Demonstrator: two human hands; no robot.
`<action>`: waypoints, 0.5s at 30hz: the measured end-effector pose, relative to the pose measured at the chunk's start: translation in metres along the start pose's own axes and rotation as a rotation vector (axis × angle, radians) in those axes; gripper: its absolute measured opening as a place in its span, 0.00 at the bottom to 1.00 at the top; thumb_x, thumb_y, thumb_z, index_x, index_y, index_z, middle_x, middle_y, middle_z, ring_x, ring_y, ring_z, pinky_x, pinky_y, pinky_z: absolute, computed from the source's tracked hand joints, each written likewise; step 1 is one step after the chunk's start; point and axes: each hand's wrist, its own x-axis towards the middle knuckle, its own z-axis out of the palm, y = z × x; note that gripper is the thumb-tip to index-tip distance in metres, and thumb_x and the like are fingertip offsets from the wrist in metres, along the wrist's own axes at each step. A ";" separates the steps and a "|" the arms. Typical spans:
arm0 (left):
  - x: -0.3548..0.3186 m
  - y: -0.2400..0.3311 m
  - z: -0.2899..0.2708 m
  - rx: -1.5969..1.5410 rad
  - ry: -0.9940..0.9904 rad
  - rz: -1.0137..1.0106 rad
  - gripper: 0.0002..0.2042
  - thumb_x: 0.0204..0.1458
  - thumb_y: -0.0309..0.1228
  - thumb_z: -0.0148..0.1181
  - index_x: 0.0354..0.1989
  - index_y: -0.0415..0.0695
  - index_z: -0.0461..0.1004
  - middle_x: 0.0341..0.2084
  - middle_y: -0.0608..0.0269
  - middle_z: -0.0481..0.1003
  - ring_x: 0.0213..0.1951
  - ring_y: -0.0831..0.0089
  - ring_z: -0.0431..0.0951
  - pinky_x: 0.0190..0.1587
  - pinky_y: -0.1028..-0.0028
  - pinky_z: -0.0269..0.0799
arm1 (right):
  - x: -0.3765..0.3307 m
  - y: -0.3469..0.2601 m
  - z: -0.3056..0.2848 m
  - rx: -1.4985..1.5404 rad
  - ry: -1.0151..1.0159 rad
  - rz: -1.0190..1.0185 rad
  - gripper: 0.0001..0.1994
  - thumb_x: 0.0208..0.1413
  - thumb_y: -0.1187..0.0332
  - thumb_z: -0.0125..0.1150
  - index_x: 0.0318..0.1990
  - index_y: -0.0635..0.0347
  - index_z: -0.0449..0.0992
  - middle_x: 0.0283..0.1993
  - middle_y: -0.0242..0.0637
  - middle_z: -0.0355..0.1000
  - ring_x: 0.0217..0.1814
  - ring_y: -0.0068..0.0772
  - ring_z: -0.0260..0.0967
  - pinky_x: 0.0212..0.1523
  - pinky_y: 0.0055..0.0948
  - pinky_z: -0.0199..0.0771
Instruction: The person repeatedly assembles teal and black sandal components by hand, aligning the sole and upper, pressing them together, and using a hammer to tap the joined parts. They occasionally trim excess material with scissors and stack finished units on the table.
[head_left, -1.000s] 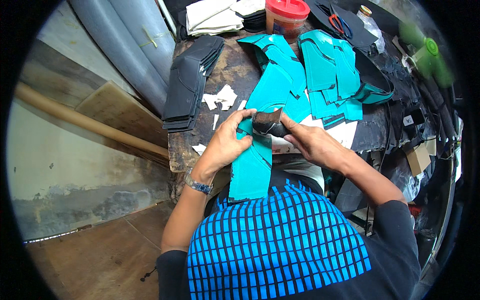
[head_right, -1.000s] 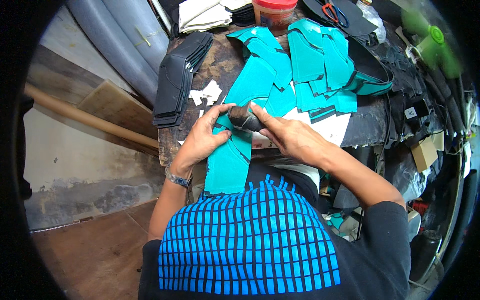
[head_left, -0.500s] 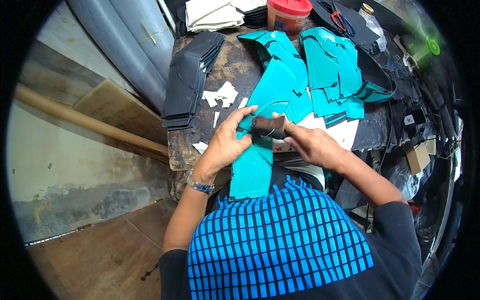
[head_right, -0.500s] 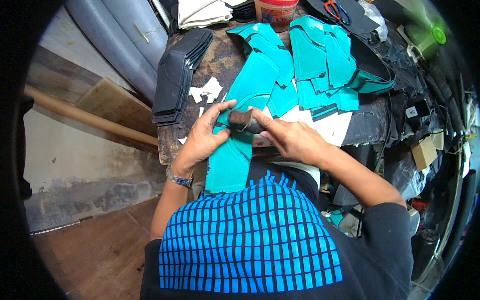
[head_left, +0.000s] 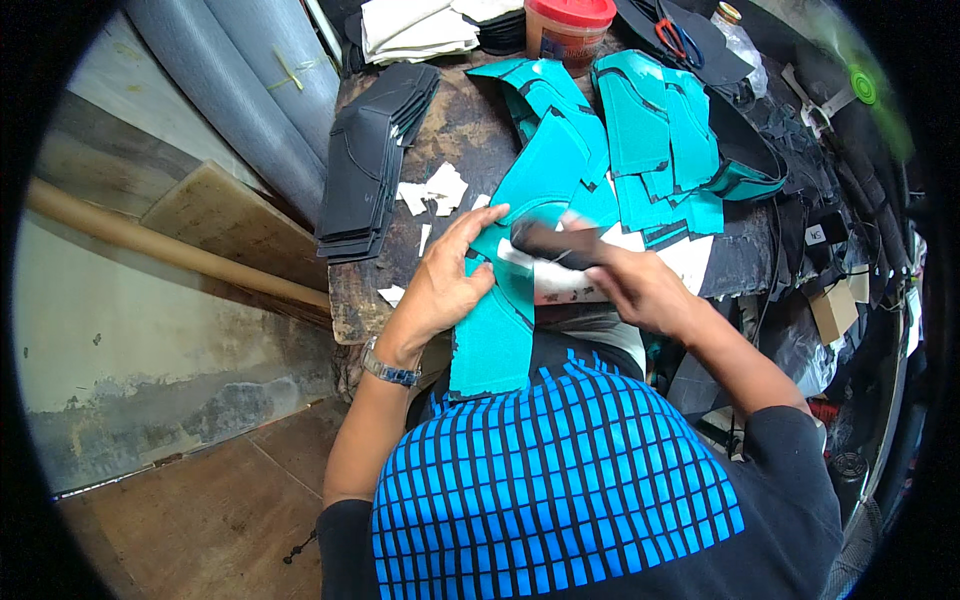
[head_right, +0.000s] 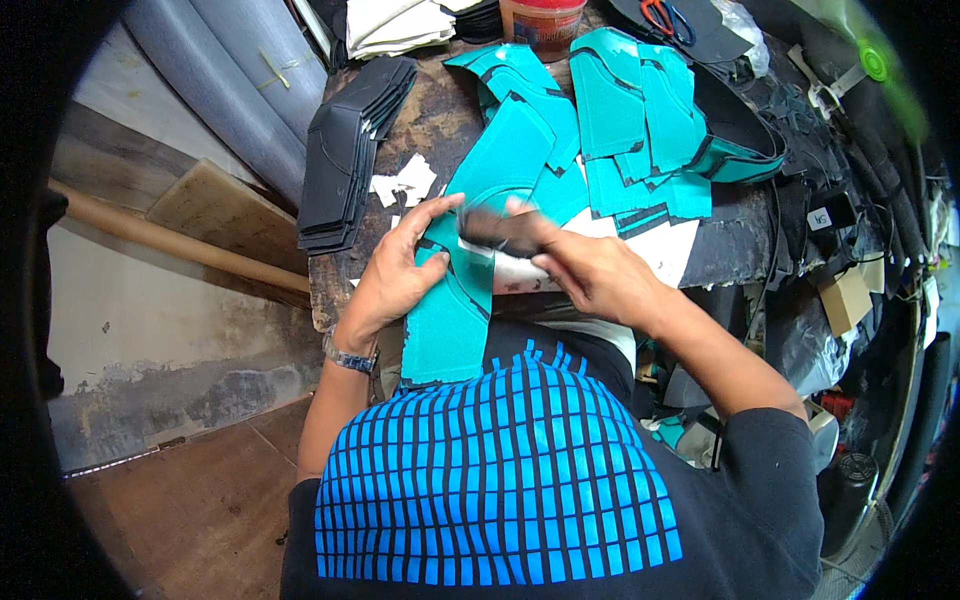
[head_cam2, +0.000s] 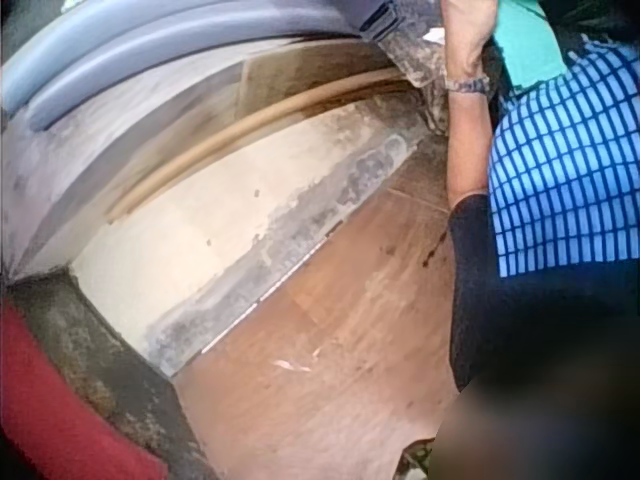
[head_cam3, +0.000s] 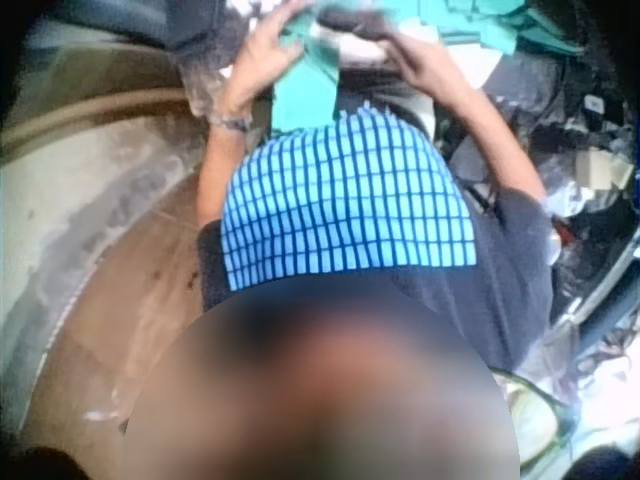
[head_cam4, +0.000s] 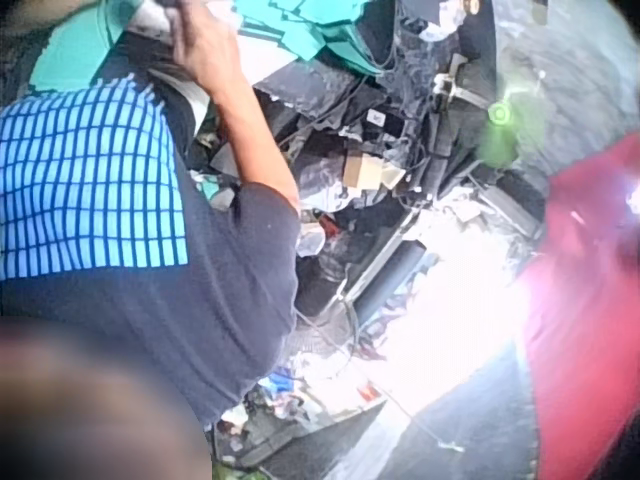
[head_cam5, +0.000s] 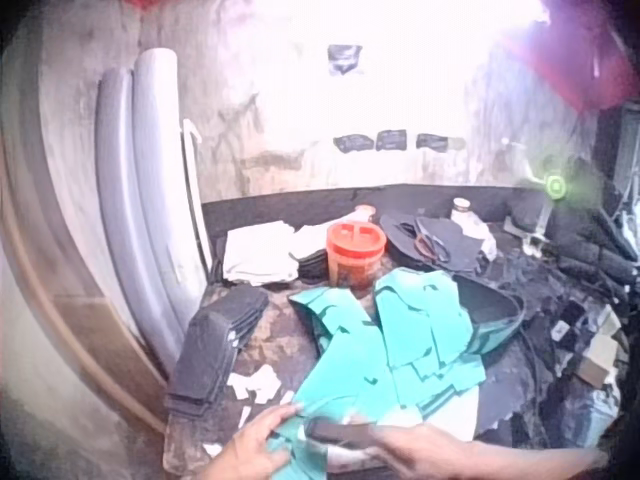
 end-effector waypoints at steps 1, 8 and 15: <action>0.000 0.000 0.000 0.002 -0.010 0.015 0.29 0.46 0.18 0.53 0.62 0.40 0.64 0.58 0.50 0.68 0.62 0.65 0.66 0.63 0.69 0.59 | 0.000 0.000 -0.003 -0.077 -0.079 0.102 0.31 0.60 0.70 0.54 0.70 0.45 0.53 0.44 0.50 0.74 0.34 0.54 0.74 0.31 0.44 0.74; 0.002 -0.005 -0.002 -0.008 -0.021 0.004 0.30 0.46 0.17 0.52 0.63 0.41 0.63 0.59 0.50 0.67 0.63 0.62 0.64 0.64 0.69 0.58 | 0.000 -0.003 -0.008 -0.020 -0.014 -0.066 0.33 0.60 0.68 0.55 0.71 0.42 0.50 0.36 0.48 0.74 0.31 0.55 0.73 0.30 0.46 0.73; 0.003 -0.008 -0.002 0.035 0.006 -0.042 0.31 0.45 0.17 0.52 0.63 0.39 0.63 0.57 0.52 0.69 0.61 0.66 0.66 0.63 0.71 0.58 | 0.016 -0.017 0.000 -0.100 0.060 0.046 0.33 0.60 0.67 0.55 0.71 0.41 0.49 0.34 0.47 0.73 0.30 0.54 0.73 0.30 0.49 0.73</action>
